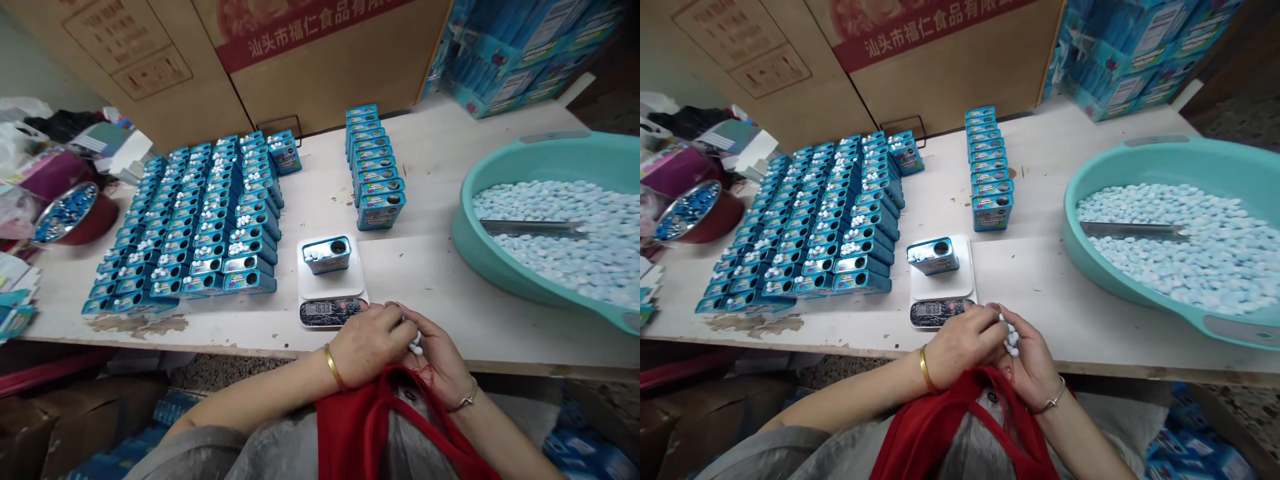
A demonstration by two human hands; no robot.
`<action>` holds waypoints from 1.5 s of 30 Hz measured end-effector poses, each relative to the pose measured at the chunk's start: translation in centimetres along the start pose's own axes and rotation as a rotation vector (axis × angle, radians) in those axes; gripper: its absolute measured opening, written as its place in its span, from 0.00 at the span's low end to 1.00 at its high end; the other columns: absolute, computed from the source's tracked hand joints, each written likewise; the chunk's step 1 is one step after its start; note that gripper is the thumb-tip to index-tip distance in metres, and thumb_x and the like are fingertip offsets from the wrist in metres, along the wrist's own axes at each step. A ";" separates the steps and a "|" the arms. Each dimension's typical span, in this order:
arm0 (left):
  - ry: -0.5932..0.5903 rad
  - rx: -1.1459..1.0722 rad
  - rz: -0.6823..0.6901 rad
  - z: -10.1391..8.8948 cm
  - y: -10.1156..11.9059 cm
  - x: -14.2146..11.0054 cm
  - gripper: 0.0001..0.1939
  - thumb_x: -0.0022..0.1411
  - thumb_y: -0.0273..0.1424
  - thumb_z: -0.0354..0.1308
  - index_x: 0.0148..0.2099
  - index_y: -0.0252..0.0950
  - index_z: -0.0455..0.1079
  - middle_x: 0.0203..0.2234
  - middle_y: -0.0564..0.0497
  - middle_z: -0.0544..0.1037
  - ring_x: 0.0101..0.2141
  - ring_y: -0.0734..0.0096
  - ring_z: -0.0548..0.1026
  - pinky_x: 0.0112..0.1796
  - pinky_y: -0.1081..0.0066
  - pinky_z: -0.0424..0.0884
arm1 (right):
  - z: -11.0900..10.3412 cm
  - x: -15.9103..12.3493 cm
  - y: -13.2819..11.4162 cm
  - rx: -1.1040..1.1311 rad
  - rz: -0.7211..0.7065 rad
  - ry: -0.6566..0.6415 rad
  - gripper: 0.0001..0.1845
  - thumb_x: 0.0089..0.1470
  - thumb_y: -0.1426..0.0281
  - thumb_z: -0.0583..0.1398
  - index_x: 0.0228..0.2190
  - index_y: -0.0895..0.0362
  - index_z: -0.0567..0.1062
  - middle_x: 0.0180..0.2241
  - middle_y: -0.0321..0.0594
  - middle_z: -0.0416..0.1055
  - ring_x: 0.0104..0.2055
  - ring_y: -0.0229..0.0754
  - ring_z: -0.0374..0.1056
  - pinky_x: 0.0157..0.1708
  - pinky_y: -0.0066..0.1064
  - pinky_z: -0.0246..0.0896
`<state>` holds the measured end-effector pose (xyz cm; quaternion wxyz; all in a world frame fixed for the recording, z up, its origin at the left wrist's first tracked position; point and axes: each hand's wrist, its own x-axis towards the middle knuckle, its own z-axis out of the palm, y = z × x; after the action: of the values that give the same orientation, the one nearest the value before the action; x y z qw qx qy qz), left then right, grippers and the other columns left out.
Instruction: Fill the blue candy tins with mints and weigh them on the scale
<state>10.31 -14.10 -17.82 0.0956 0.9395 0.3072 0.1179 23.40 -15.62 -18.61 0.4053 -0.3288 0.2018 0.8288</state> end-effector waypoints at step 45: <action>0.771 0.321 0.448 -3.2 -6.0 24.7 0.11 0.61 0.26 0.55 0.44 0.47 0.72 0.36 0.51 0.77 0.38 0.66 0.70 0.43 0.61 0.51 | 8.1 -3.5 -20.1 0.381 -0.961 -0.127 0.06 0.54 0.77 0.55 0.30 0.59 0.72 0.20 0.35 0.75 0.22 0.35 0.72 0.23 0.23 0.71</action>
<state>25.44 5.85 -12.31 -0.1994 0.8732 0.1242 0.4269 38.09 -0.74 -11.79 0.8041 -0.2539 0.1503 0.5161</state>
